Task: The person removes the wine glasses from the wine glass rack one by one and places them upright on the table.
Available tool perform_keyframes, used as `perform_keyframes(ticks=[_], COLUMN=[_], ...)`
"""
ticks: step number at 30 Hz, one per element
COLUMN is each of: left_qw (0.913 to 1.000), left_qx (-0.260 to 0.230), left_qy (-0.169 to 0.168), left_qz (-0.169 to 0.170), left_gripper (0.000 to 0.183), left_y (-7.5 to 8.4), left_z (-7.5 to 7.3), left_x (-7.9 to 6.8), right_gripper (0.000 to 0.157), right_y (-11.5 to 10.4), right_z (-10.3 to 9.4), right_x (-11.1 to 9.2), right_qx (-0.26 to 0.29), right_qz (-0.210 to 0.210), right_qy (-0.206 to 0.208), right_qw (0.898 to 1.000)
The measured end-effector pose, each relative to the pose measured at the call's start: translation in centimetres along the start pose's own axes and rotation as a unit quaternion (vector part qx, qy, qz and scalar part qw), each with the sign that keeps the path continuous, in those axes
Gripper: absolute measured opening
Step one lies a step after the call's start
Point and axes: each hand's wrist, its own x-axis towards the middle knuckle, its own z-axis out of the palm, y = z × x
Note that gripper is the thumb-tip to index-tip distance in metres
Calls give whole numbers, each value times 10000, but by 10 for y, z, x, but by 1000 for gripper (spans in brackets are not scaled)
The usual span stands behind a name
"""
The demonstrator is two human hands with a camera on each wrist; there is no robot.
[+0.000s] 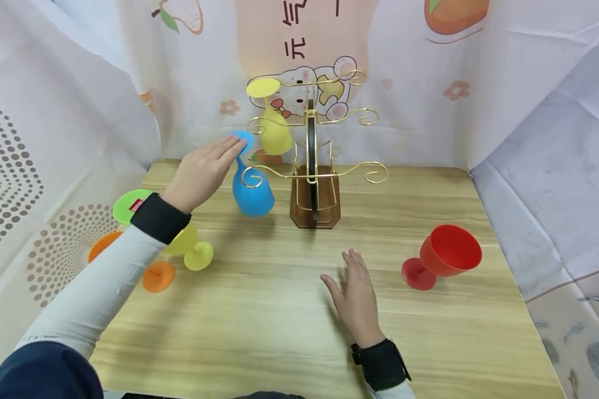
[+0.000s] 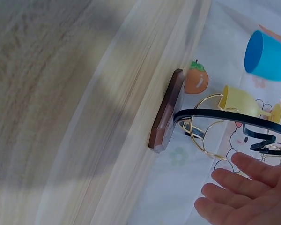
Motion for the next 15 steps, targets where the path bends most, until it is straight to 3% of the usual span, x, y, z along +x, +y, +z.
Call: perform_keyframes(ticks=[4,9,15], left_qw=[9992,9971,9958], left_qx=[320,564,133], left_qy=[185,494,784], left_qz=[-116,-124,-459], left_gripper=[37,38,45], left_y=[4,24,59], left_z=[-11,-21,-25], left_x=[-32,-65,-98], right_gripper=[66,66,64], right_y=[-1,-3,-5], right_z=[3,5,5], right_x=[1,2,0], right_qx=[25,93,163], right_qz=[-49,-113,-171], right_qy=[-119,-182,-341], right_qw=[9999,9997,9991])
